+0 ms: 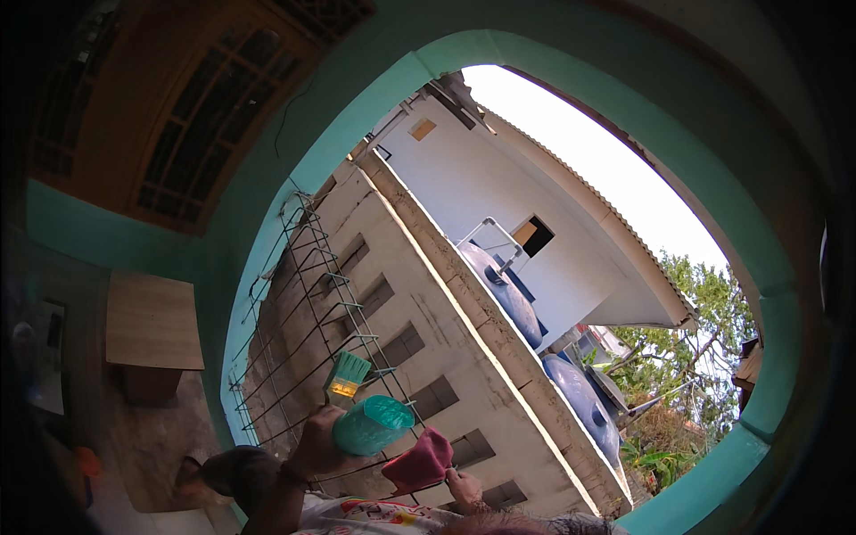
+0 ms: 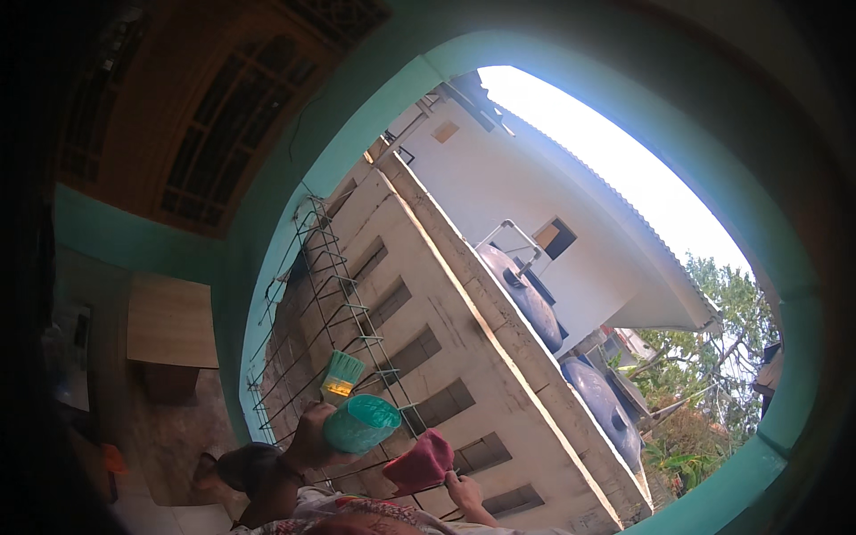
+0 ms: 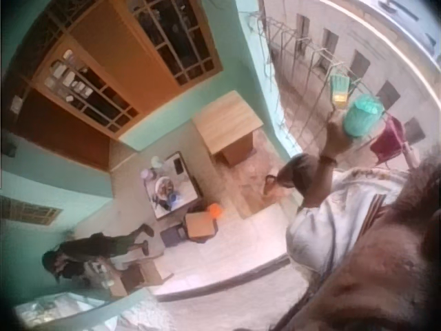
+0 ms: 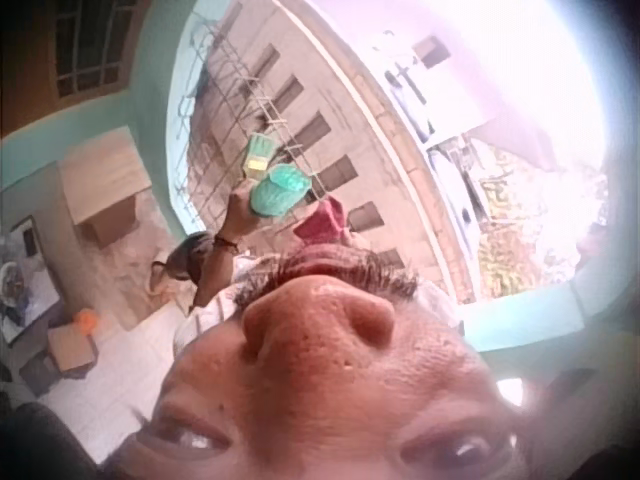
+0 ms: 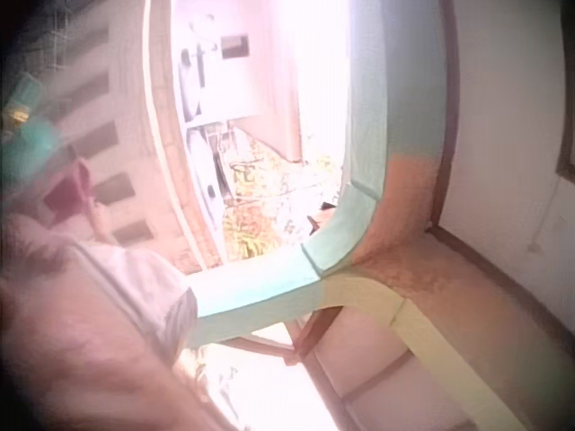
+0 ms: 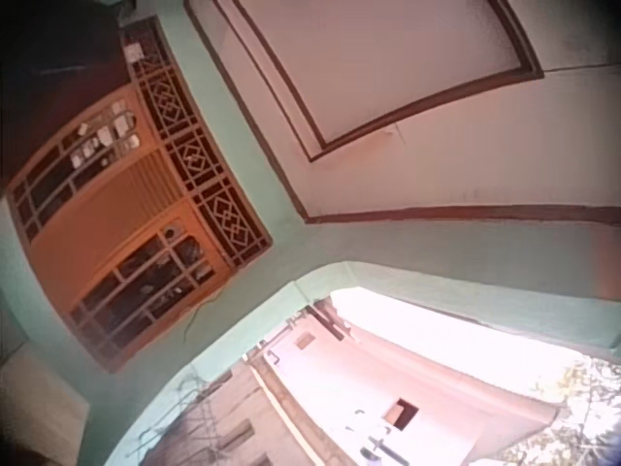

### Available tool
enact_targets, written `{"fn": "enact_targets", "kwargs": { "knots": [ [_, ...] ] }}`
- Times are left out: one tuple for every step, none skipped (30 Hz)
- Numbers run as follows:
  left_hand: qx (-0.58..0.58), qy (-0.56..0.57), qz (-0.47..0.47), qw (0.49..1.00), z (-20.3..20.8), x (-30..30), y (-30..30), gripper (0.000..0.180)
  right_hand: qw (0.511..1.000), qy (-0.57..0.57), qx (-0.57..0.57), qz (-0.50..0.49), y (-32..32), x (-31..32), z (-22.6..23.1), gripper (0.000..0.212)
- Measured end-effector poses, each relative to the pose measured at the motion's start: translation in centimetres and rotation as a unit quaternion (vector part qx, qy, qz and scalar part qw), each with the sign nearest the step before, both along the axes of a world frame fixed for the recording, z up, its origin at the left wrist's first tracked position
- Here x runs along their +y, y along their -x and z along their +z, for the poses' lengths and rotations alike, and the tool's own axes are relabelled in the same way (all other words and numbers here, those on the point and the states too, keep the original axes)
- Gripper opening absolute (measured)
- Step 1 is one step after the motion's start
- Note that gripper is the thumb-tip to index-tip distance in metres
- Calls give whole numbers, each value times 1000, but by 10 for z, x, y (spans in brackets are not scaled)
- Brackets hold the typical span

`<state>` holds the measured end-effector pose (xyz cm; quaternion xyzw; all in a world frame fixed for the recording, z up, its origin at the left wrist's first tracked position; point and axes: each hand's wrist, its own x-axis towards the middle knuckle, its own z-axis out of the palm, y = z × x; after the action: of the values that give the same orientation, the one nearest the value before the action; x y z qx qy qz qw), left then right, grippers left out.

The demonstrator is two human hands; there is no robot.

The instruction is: The person paints a light green pillar using a paintbrush and a small container of paint. They repeatedly dip the brush into the container and apply paint to the pillar's surface while standing on a balcony.

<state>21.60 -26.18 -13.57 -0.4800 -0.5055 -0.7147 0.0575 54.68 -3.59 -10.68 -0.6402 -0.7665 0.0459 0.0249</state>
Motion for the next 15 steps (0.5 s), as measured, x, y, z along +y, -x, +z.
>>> {"fn": "enact_targets", "kwargs": {
  "knots": [
    [-26, 10, -37, 999, -7, -4, -10, 56, 1000, -2, 0, -9, -13, -10, -1, 71],
    [-41, 20, -50, 998, -11, -14, -8, 56, 1000, -3, 12, 5, -6, -11, -3, 70],
    [-60, 29, -65, 996, -13, -21, -9, 56, 1000, -20, 16, 7, -7, -7, 0, 67],
    [-48, 43, -46, 997, -19, -26, -7, 58, 999, -28, 42, 6, 8, -16, 4, 64],
    [-36, 53, -25, 998, -25, -29, -8, 61, 997, -44, 60, 6, 7, -16, 1, 62],
    [-55, 76, -30, 995, -29, -32, -9, 62, 996, -70, 59, 6, 9, -12, -2, 60],
    [-77, 96, -37, 992, -33, -37, -9, 62, 994, -82, 73, 11, 9, -7, -4, 59],
    [-62, 108, -27, 992, -35, -41, -5, 63, 993, -95, 74, 20, 3, -10, -10, 60],
    [-47, 118, -27, 992, -35, -41, -4, 63, 991, -112, 73, 21, -6, -12, -13, 61],
    [-35, 125, -21, 991, -35, -43, -7, 64, 992, -108, 63, 34, -3, -11, -11, 59],
    [-49, 121, -25, 991, -33, -45, -7, 64, 991, -109, 56, 48, 5, -9, -8, 58],
    [-64, 116, -28, 991, -31, -46, -6, 65, 992, -90, 78, 35, 5, -8, -11, 55],
    [-76, 110, -32, 991, -27, -46, -7, 65, 992, -72, 102, 21, 1, -6, -16, 53],
    [-68, 112, -21, 991, -27, -42, -9, 69, 996, 10, -34, 82, -17, 9, -24, 60],
    [-85, 105, -18, 991, -27, -39, -9, 70, 983, -52, -69, 160, -14, -7, -18, 45]
  ]
}}
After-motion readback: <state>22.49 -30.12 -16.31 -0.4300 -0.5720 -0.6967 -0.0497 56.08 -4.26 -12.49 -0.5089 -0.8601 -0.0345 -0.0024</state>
